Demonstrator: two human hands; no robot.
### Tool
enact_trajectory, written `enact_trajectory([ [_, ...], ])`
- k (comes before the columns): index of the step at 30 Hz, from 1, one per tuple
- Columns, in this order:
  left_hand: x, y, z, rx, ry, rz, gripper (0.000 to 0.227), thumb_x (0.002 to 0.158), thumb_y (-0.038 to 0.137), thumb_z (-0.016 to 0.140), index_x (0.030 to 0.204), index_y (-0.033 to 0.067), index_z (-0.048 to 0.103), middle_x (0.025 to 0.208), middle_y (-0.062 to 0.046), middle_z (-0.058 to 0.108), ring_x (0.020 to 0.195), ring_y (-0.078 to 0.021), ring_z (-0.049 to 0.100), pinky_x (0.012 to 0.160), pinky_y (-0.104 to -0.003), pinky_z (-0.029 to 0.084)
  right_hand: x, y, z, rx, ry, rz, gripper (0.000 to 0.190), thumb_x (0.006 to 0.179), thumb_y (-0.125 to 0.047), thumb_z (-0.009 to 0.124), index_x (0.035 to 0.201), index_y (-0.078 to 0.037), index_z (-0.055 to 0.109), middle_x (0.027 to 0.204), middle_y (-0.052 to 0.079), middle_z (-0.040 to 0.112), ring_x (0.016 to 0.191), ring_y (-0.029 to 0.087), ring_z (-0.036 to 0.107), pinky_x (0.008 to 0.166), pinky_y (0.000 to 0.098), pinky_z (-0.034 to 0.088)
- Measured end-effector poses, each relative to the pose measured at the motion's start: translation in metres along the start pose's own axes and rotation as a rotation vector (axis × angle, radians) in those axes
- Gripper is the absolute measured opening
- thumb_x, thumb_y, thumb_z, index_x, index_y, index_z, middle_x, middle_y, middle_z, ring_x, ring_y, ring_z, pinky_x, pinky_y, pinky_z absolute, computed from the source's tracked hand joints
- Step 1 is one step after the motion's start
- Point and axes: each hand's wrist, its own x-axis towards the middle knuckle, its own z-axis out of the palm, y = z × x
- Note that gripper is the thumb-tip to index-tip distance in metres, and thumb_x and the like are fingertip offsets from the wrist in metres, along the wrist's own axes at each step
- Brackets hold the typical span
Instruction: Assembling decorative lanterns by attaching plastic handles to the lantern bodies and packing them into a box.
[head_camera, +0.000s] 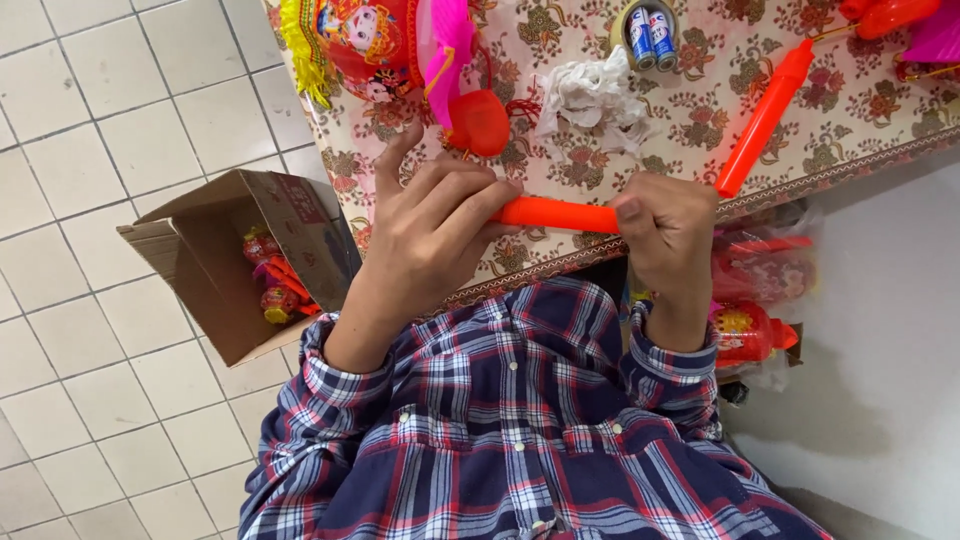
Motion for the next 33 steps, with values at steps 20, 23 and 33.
enact_trajectory([
  [20,-0.007,-0.020,-0.006,0.209,0.050,0.254,0.036,0.105,0.042,0.084,0.128,0.0162,0.072,0.126,-0.003,0.072,0.119,-0.0224,0.068,0.117,-0.054,0.027,0.009,-0.009,-0.013,0.103,-0.191,-0.031,0.054,0.106,-0.036,0.047,0.065,-0.003,0.060,0.056,0.005,0.046,0.051,0.017,0.041,0.055,0.0329,0.031],
  [23,-0.003,-0.051,-0.022,0.246,0.040,0.154,0.049,0.104,0.048,0.077,0.136,0.0129,0.065,0.147,-0.014,0.053,0.136,-0.0316,0.052,0.120,-0.056,0.024,0.004,-0.005,-0.014,0.101,-0.115,0.001,0.052,0.105,-0.036,0.048,0.070,-0.001,0.065,0.059,0.006,0.049,0.054,0.018,0.045,0.055,0.0333,0.034],
  [33,0.039,-0.090,-0.048,0.574,-0.197,-0.133,0.093,0.073,-0.001,0.086,0.155,0.0086,0.044,0.143,-0.020,0.054,0.124,-0.0380,0.057,0.096,-0.055,0.057,-0.001,-0.001,-0.014,0.188,-0.036,0.021,0.050,0.107,-0.037,0.048,0.076,-0.001,0.066,0.063,0.005,0.050,0.057,0.018,0.046,0.057,0.0325,0.036],
])
